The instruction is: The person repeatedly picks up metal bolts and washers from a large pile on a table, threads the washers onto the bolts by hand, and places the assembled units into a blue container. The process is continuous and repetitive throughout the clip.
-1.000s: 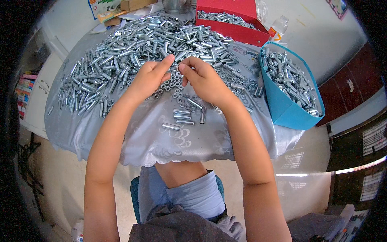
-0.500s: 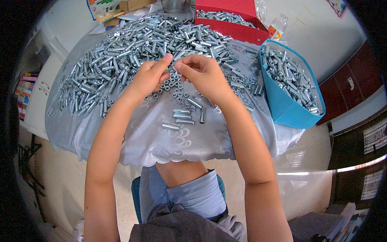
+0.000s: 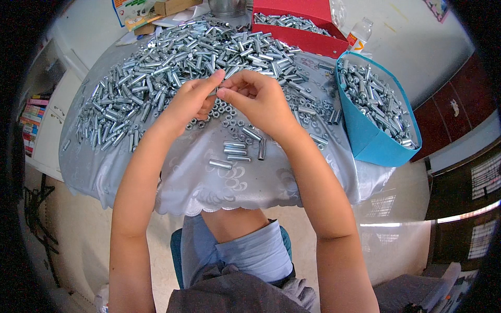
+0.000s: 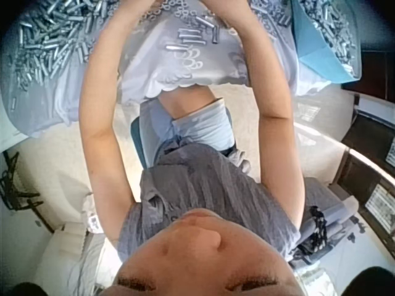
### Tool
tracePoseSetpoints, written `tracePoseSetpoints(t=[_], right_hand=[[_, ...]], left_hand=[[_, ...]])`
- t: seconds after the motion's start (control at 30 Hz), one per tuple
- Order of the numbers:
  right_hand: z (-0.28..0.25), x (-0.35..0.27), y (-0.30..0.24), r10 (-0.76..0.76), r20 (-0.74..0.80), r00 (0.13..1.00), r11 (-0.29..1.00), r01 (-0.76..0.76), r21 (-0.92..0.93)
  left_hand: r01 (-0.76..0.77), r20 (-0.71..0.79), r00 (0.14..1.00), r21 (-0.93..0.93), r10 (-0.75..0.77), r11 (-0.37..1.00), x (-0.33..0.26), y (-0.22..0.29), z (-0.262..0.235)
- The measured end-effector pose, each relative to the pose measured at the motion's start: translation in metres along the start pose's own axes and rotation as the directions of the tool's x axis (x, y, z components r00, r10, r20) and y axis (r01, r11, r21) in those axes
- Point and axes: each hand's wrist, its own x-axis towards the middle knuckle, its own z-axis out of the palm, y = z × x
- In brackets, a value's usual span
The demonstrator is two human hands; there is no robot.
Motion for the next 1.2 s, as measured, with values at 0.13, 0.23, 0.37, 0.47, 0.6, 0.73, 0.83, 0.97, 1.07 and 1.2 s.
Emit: tracePoseSetpoints(t=[0.13,0.23,0.37,0.47,0.6,0.73,0.83,0.97,1.07,1.2], right_hand=[[-0.006,0.001,-0.003,-0.002,-0.012,1.0,0.984,0.0,-0.18],[-0.002,0.001,-0.003,-0.054,-0.067,0.996,0.992,0.045,-0.12],[-0.004,0.005,0.001,-0.02,-0.157,0.987,1.0,0.022,0.01],[-0.01,0.006,0.011,-0.004,-0.128,0.992,0.975,-0.025,-0.221],[-0.014,0.001,0.016,0.012,-0.007,1.0,0.753,-0.014,-0.658],[-0.017,0.0,0.025,0.042,0.068,0.997,0.676,0.022,-0.737],[-0.016,0.0,0.02,0.08,0.066,0.995,0.674,-0.005,-0.739],[-0.016,0.0,0.022,0.107,0.029,0.994,0.709,-0.056,-0.703],[-0.011,0.003,0.018,0.166,-0.051,0.985,0.89,-0.172,-0.422],[-0.005,0.006,0.006,0.137,-0.113,0.984,0.988,-0.144,-0.056]], left_hand=[[0.032,0.092,0.995,-0.088,-0.024,0.996,-0.002,0.003,-0.001],[0.058,0.174,0.985,-0.242,-0.015,0.969,0.0,0.0,-0.005],[0.098,0.153,0.987,-0.365,-0.044,0.926,0.002,0.004,-0.006],[0.117,0.149,0.987,-0.417,-0.059,0.902,0.002,0.004,-0.01],[0.143,0.16,0.984,-0.48,-0.073,0.865,0.004,0.002,-0.012],[0.179,0.182,0.979,-0.535,-0.095,0.825,0.006,0.001,-0.013],[0.181,0.166,0.98,-0.524,-0.108,0.833,0.006,0.001,-0.012],[0.156,0.153,0.984,-0.462,-0.095,0.873,0.006,0.0,-0.011],[0.125,0.105,0.99,-0.392,-0.09,0.912,0.005,0.001,-0.008],[0.098,0.091,0.993,-0.309,-0.073,0.946,0.001,0.003,-0.004]])
